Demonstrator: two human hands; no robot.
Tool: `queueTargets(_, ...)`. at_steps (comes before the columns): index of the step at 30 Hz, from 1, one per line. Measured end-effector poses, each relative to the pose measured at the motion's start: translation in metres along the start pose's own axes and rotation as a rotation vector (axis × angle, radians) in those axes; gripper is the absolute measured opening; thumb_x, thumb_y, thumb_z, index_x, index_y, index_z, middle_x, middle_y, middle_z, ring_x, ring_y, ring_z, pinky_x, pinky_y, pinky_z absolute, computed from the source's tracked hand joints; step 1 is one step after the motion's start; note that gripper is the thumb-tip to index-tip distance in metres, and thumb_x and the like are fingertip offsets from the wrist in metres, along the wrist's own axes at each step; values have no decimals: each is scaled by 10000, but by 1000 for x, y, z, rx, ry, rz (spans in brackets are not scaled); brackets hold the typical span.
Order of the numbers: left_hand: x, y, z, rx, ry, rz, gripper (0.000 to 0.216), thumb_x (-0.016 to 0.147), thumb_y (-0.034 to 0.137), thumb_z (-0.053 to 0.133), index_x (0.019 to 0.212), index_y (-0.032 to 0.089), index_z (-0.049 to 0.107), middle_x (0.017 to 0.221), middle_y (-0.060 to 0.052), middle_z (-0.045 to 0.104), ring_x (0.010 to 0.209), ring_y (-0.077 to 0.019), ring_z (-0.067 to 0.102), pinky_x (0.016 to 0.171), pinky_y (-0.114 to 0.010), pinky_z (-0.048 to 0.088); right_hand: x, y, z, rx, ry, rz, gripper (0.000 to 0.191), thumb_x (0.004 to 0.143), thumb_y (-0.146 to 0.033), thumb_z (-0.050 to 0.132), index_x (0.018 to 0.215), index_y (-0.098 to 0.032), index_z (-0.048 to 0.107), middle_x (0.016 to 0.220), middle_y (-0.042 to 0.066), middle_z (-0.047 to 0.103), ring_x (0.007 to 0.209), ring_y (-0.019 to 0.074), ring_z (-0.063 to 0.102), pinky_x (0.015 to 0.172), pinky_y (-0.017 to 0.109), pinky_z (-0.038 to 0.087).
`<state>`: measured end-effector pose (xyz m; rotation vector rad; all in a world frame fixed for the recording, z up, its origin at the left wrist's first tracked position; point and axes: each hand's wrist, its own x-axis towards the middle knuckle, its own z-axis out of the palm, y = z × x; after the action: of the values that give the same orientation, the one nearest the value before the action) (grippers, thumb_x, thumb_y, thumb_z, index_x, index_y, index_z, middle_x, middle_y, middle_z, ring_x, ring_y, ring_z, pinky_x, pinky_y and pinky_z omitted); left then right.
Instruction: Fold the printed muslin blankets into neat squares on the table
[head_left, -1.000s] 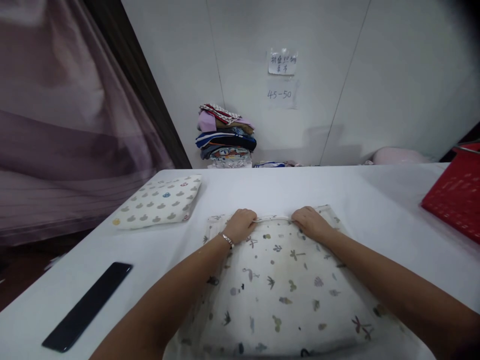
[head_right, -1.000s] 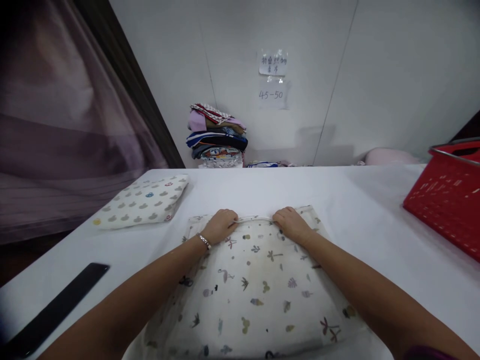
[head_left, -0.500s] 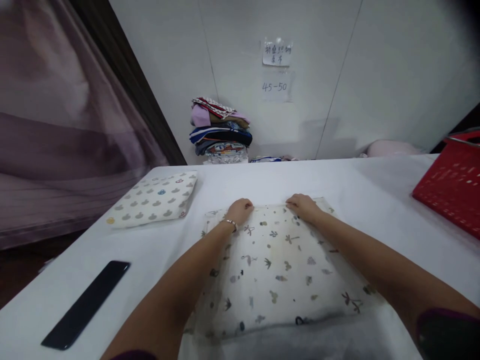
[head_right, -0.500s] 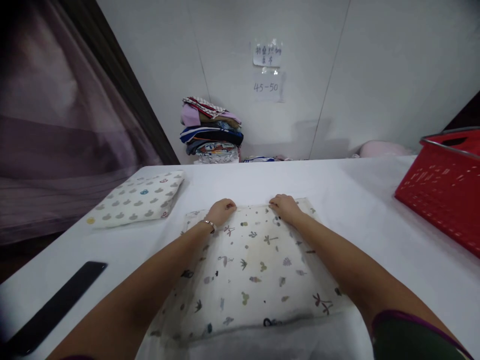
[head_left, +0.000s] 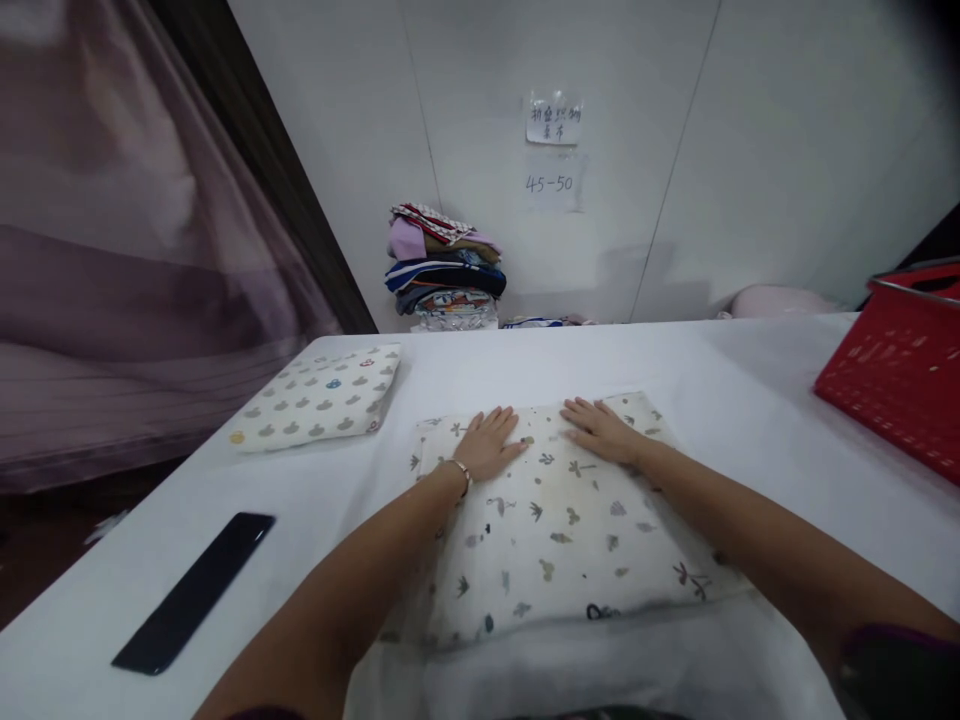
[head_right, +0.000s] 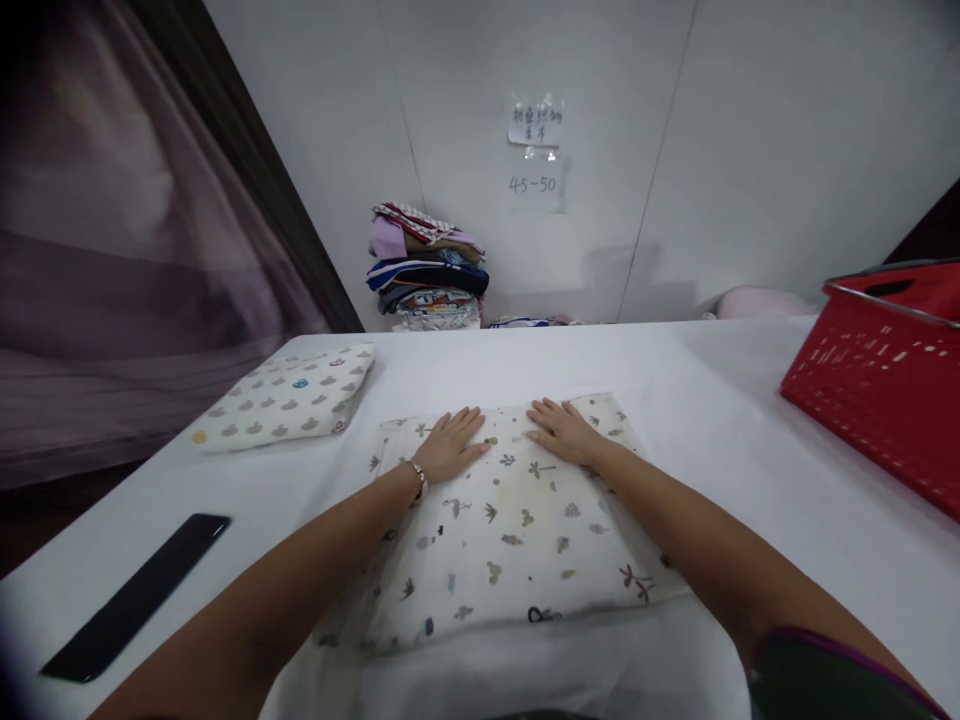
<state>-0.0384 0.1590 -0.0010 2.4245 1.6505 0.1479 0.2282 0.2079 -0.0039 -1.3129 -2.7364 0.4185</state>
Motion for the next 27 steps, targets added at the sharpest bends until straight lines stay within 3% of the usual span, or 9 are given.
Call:
queueTargets(5, -36, -21, -11, 95, 139, -106, 676, 848, 592, 266, 1366, 161, 326, 1466, -86, 208, 1358, -243, 120, 1093, -466, 76, -45, 20, -4, -84, 148, 150, 636, 886, -573, 177, 1402, -214, 270, 1475, 48, 153, 1355, 230, 65, 1081, 468, 90)
queueTargets(10, -55, -42, -11, 48, 91, -211, 617, 844, 555, 331, 1331, 180, 384, 1444, -90, 269, 1342, -252, 187, 1080, -489, 120, -69, 34, 6, -69, 94, 242, 612, 865, -566, 272, 1373, -230, 331, 1463, 51, 203, 1346, 250, 125, 1066, 496, 133)
queueTargets(12, -60, -44, -17, -15, 141, -279, 577, 849, 518, 349, 1313, 181, 405, 1445, -90, 267, 1336, -245, 209, 1075, -475, 156, -74, 36, 3, 29, 169, 299, 591, 854, -551, 318, 1345, -228, 381, 1459, 43, 219, 1344, 248, 138, 1073, 476, 142)
queueTargets(14, -73, -46, -26, -73, 261, -371, 546, 838, 481, 388, 1273, 157, 451, 1428, -110, 305, 1313, -251, 265, 1062, -437, 222, -86, 39, -5, 122, 291, 397, 584, 850, -530, 337, 1321, -195, 419, 1447, 62, 255, 1328, 255, 197, 1069, 441, 197)
queueTargets(16, -96, -47, -34, -158, 347, -494, 540, 815, 472, 425, 1233, 135, 483, 1366, -135, 400, 1220, -264, 405, 1001, -398, 331, -108, 43, -12, 210, 362, 524, 595, 840, -514, 357, 1305, -151, 436, 1367, 116, 395, 1226, 272, 391, 996, 413, 342)
queueTargets(18, -125, -46, -38, -331, 322, -659, 579, 791, 499, 445, 1232, 125, 470, 1233, -146, 520, 1002, -246, 566, 849, -360, 453, -134, 45, -17, 356, 315, 650, 625, 809, -522, 411, 1301, -137, 435, 1187, 139, 565, 969, 265, 587, 813, 384, 484)
queueTargets(20, -150, -41, -39, -567, 223, -818, 642, 767, 542, 461, 1249, 120, 436, 1011, -122, 615, 743, -197, 614, 649, -311, 494, -157, 44, -19, 534, 229, 754, 671, 754, -539, 495, 1295, -145, 440, 1052, 127, 632, 757, 235, 632, 642, 342, 521)
queueTargets(23, -168, -30, -39, -792, 130, -927, 688, 735, 550, 511, 1244, 98, 416, 673, -30, 587, 521, -148, 545, 471, -250, 428, -174, 37, -20, 643, 140, 874, 717, 665, -582, 585, 1219, -133, 518, 1045, 164, 625, 732, 250, 633, 570, 334, 521)
queueTargets(27, -171, -20, -43, -785, 74, -953, 571, 684, 545, 572, 1048, 106, 549, 518, 17, 509, 445, -134, 481, 437, -241, 383, -175, 25, -25, 675, 65, 942, 681, 601, -649, 604, 1079, -163, 600, 1012, 179, 639, 770, 282, 639, 556, 356, 539)
